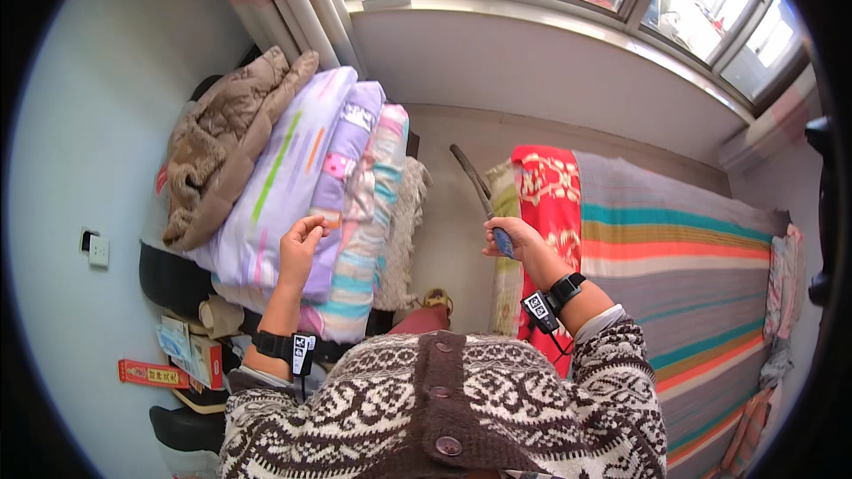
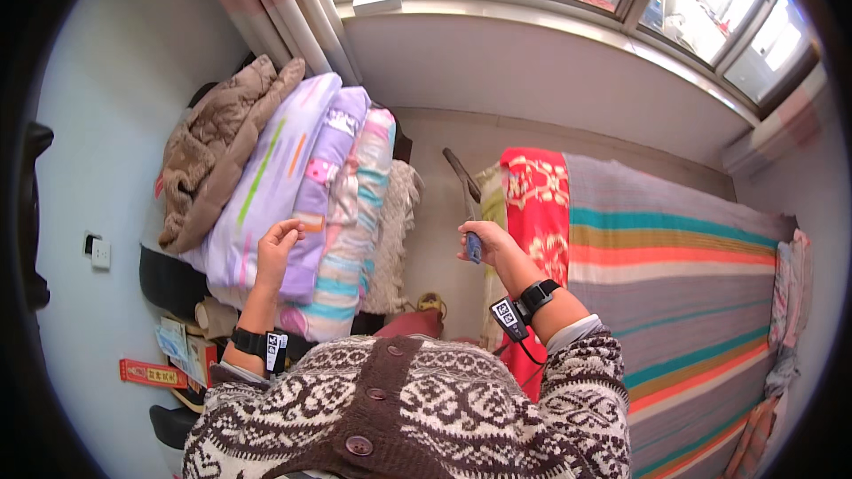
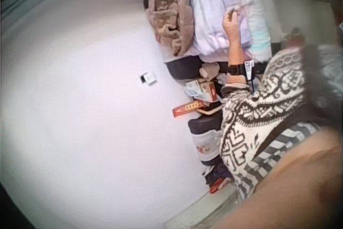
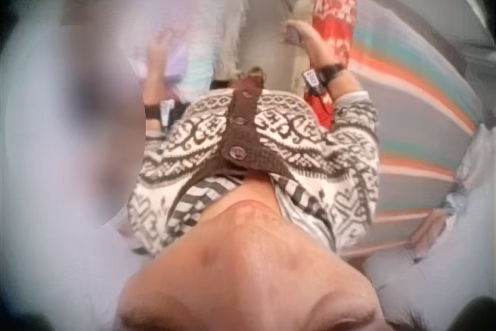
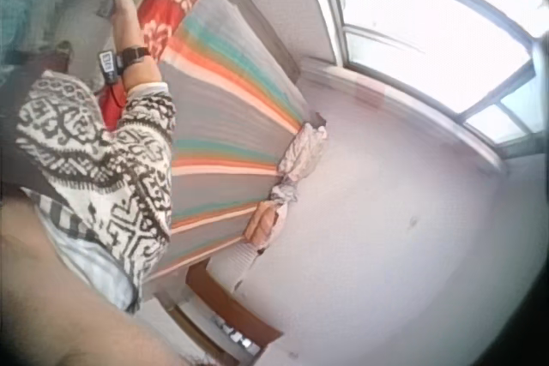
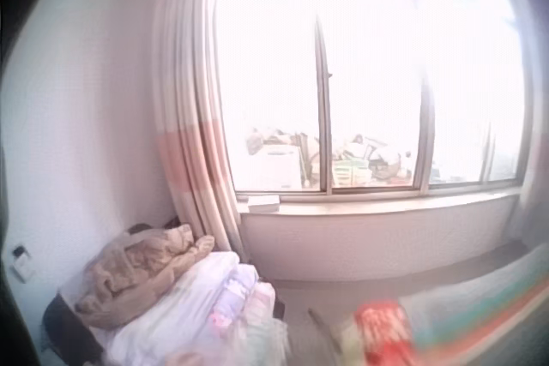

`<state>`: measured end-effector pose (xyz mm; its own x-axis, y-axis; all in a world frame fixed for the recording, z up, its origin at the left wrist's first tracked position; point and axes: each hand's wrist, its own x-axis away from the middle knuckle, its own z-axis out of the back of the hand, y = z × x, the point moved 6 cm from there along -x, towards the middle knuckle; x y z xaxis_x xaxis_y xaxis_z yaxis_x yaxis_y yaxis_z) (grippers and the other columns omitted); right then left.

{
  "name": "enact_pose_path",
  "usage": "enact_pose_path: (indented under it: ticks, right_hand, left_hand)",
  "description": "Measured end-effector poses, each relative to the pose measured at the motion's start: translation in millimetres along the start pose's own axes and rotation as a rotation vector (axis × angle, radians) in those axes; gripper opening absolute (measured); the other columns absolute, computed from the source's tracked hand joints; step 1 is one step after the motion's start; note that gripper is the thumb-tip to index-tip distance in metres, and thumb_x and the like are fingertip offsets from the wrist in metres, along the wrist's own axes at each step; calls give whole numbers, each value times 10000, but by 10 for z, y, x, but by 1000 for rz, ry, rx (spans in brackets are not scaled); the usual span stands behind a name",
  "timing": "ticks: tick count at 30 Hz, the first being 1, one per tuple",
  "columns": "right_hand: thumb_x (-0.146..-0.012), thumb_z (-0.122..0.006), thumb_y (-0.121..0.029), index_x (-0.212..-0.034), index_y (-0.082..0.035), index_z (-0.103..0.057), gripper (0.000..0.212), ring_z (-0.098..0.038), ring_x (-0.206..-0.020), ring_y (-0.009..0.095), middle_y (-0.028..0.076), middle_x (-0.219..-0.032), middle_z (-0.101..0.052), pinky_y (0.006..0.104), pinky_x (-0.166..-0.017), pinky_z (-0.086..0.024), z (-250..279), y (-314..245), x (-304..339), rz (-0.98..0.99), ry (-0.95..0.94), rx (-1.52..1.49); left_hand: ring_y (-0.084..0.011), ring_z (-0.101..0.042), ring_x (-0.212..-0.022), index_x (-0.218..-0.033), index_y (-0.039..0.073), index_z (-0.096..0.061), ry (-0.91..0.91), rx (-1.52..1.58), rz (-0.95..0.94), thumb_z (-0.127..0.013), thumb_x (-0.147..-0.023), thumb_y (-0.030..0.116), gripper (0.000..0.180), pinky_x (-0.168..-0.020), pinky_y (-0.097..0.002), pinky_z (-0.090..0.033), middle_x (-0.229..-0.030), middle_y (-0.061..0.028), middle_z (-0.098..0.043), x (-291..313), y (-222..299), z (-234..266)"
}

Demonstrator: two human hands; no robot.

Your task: The person brushes a striped bedsheet with a hand brush, then uses a long-handled broom to sweep the floor around the bed, radiator, and window area. The person also briefly handles a power adapter and cable on a nearby chair.

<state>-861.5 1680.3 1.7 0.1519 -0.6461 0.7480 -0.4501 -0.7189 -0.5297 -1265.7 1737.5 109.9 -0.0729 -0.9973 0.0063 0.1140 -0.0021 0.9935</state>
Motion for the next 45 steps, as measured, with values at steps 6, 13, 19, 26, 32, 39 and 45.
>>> enact_pose_path:
  ticks: [6,13,19,26,32,39,45]
  right_hand:
    - [-775,-636,-126,-746,-76,-539,114,-562,-545,150,30,-635,-551,412,-600,-558,37,-1077,-782,-79,55,178]
    - [-716,-678,-111,-717,-53,-557,134,-536,-553,174,49,-658,-532,392,-557,-536,-103,-2392,-2174,-143,-29,552]
    - [-661,-720,-141,-687,-43,-574,178,-604,-618,176,66,-674,-590,349,-490,-483,-47,-3189,-3411,-195,-290,696]
    - [-762,-536,-180,-927,-3,-605,251,-659,-723,328,167,-802,-664,404,-667,-532,936,-4351,-3853,-16,43,1854]
    - [-754,-527,-173,-930,-14,-612,252,-611,-909,367,207,-931,-640,455,-760,-500,640,-4989,-4484,249,-75,2059]
    - [-853,-434,-144,-1046,-59,-608,273,-593,-979,368,208,-1076,-605,470,-829,-473,-1025,-4862,-5949,574,-193,1741]
    - [-861,-413,-158,-1268,-206,-489,417,-570,-1046,340,158,-1154,-585,453,-857,-461,-710,-4671,-6450,319,-139,1960]
  left_hand:
    - [-146,-605,-892,-1060,-38,-595,43,-146,-21,-553,-855,46,226,-811,-266,-480,-995,-89,-631,-1246,225,-137]
    - [-296,-465,-1173,-1206,34,-512,205,-822,-108,-666,-725,216,537,-952,-354,-404,-1267,-169,-476,-2755,156,-327]
    - [-313,-393,-1248,-1349,40,-356,-14,-1095,478,-716,-655,387,856,-1016,-393,-345,-1372,-171,-375,-3477,-206,-392]
    - [-333,-323,-1285,-1365,35,-322,29,-1197,532,-752,-638,308,889,-1027,-396,-333,-1426,-135,-301,-3334,-326,-490]
    - [-330,-323,-1284,-1353,46,-340,25,-1224,642,-767,-637,243,857,-1019,-397,-343,-1426,-128,-298,-3414,-345,-559]
    - [-326,-322,-1282,-1357,59,-336,18,-1254,759,-776,-619,262,883,-1008,-398,-357,-1433,-111,-284,-3569,-471,-596]
    - [-341,-326,-1275,-1359,53,-330,21,-1275,820,-780,-608,258,899,-1016,-401,-346,-1426,-130,-286,-3570,-538,-605]
